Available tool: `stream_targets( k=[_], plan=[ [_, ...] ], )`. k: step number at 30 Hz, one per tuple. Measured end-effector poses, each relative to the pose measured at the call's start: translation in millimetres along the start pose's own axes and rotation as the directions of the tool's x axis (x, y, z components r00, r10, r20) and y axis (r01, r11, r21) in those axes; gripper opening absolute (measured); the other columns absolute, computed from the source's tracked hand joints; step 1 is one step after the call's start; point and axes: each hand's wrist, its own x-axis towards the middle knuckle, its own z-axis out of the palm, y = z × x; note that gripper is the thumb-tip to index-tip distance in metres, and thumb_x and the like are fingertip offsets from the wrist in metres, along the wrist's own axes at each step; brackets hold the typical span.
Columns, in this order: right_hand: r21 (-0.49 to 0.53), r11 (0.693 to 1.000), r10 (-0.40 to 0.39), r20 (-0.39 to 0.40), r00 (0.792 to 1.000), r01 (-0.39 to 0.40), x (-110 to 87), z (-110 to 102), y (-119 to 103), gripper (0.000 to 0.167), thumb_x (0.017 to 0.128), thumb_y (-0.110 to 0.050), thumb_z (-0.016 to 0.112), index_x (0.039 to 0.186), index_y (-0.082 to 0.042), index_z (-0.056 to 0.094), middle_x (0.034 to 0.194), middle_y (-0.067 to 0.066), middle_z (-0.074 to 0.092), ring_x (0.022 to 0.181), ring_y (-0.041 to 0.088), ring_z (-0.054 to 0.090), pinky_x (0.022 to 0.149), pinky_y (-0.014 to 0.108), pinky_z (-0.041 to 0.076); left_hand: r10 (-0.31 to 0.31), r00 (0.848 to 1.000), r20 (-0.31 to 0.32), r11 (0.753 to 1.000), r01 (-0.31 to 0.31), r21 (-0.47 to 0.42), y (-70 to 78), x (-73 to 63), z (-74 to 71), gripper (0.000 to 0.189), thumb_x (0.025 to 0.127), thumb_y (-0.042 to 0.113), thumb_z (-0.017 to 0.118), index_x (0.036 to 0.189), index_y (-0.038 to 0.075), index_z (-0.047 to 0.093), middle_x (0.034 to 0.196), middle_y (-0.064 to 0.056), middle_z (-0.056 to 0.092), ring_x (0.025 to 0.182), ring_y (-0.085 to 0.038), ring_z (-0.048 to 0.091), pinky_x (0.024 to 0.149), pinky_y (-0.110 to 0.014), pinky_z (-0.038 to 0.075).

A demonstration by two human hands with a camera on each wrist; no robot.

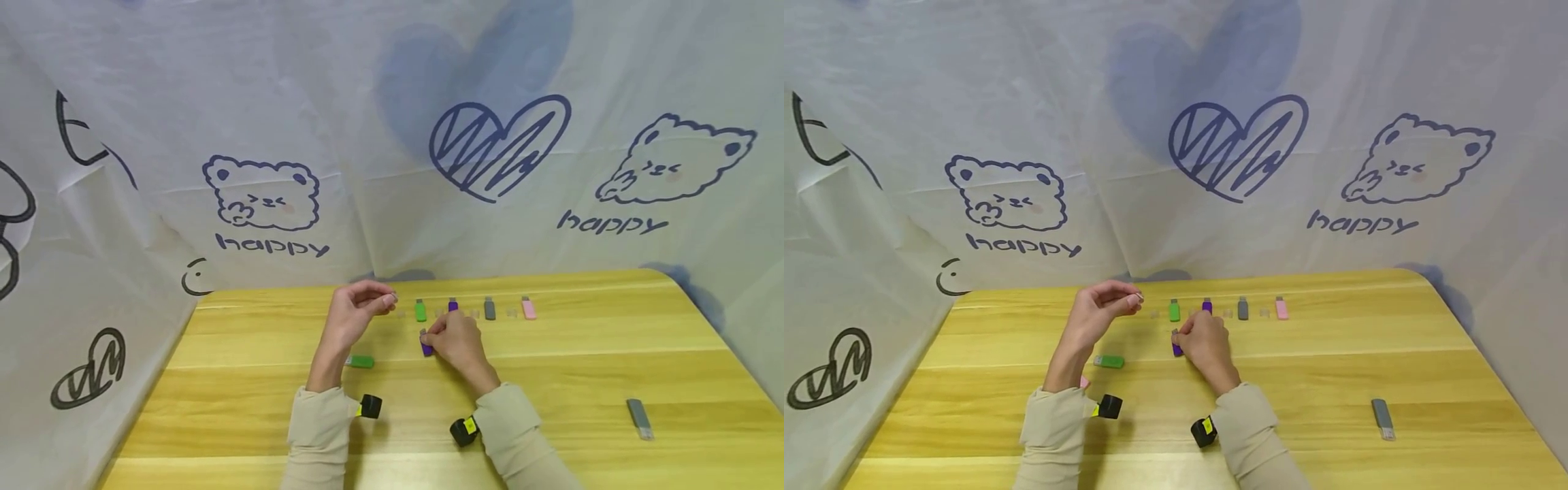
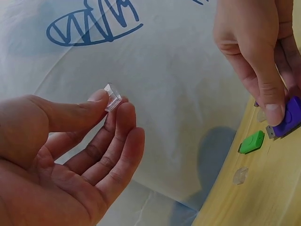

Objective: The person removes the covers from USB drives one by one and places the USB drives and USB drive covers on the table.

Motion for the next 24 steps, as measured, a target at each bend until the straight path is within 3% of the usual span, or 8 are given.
stream_targets(
  k=[4, 11, 16, 19, 24],
  plan=[
    [-0.028, 1.0, -0.003, -0.01, 1.0, 0.003, -1.1, 2, -3, 0.017, 0.088, -0.018, 0.083, 0.076, -0.008, 0.077, 0.074, 0.001, 0.072, 0.066, 0.017, 0.065, 0.063, 0.036, 0.056, 0.001, 1.0, -0.001, 1.0, -0.001, 0.0, -0.8, 0.1, 0.4, 0.01, 0.095, -0.003, 0.07, 0.104, -0.008, 0.072, 0.098, -0.017, 0.074, 0.082, -0.017, 0.07, 0.08, -0.03, 0.061],
    [-0.092, 0.996, -0.024, -0.032, 0.999, 0.021, -4.9, 4, -5, 0.023, 0.087, -0.019, 0.084, 0.07, -0.01, 0.071, 0.073, -0.001, 0.067, 0.063, 0.018, 0.061, 0.064, 0.038, 0.055, -0.016, 1.0, 0.009, 0.999, 0.015, 0.041, -4.7, 1.5, 1.0, 0.009, 0.095, -0.003, 0.07, 0.102, -0.006, 0.073, 0.098, -0.016, 0.074, 0.084, -0.02, 0.072, 0.081, -0.033, 0.061],
    [-0.069, 0.997, -0.033, -0.033, 0.999, 0.03, -7.9, 2, 0, 0.022, 0.088, -0.021, 0.083, 0.073, -0.009, 0.073, 0.07, -0.002, 0.067, 0.06, 0.015, 0.059, 0.059, 0.034, 0.052, -0.033, 0.999, 0.043, 0.992, 0.028, 0.122, -10.8, 2.2, 2.2, 0.009, 0.095, -0.003, 0.069, 0.102, -0.006, 0.074, 0.096, -0.019, 0.075, 0.086, -0.029, 0.073, 0.082, -0.039, 0.061],
    [-0.028, 0.999, -0.042, -0.031, 0.999, 0.041, -13.0, -6, 2, 0.019, 0.09, -0.022, 0.082, 0.08, -0.007, 0.074, 0.07, 0.0, 0.068, 0.06, 0.015, 0.059, 0.057, 0.032, 0.051, -0.044, 0.996, 0.071, 0.988, 0.033, 0.148, -15.0, 2.7, 3.6, 0.009, 0.096, -0.003, 0.069, 0.102, -0.006, 0.074, 0.096, -0.021, 0.075, 0.088, -0.034, 0.073, 0.084, -0.047, 0.06],
    [-0.004, 0.998, -0.068, 0.044, 0.997, 0.068, -25.6, -35, 5, 0.016, 0.093, -0.02, 0.079, 0.093, -0.005, 0.075, 0.083, 0.003, 0.071, 0.076, 0.017, 0.065, 0.069, 0.036, 0.055, -0.049, 0.99, 0.131, 0.983, 0.025, 0.18, -21.1, 3.9, 6.9, 0.01, 0.096, -0.002, 0.068, 0.103, -0.006, 0.075, 0.096, -0.02, 0.075, 0.09, -0.039, 0.072, 0.085, -0.055, 0.058]
  ],
)
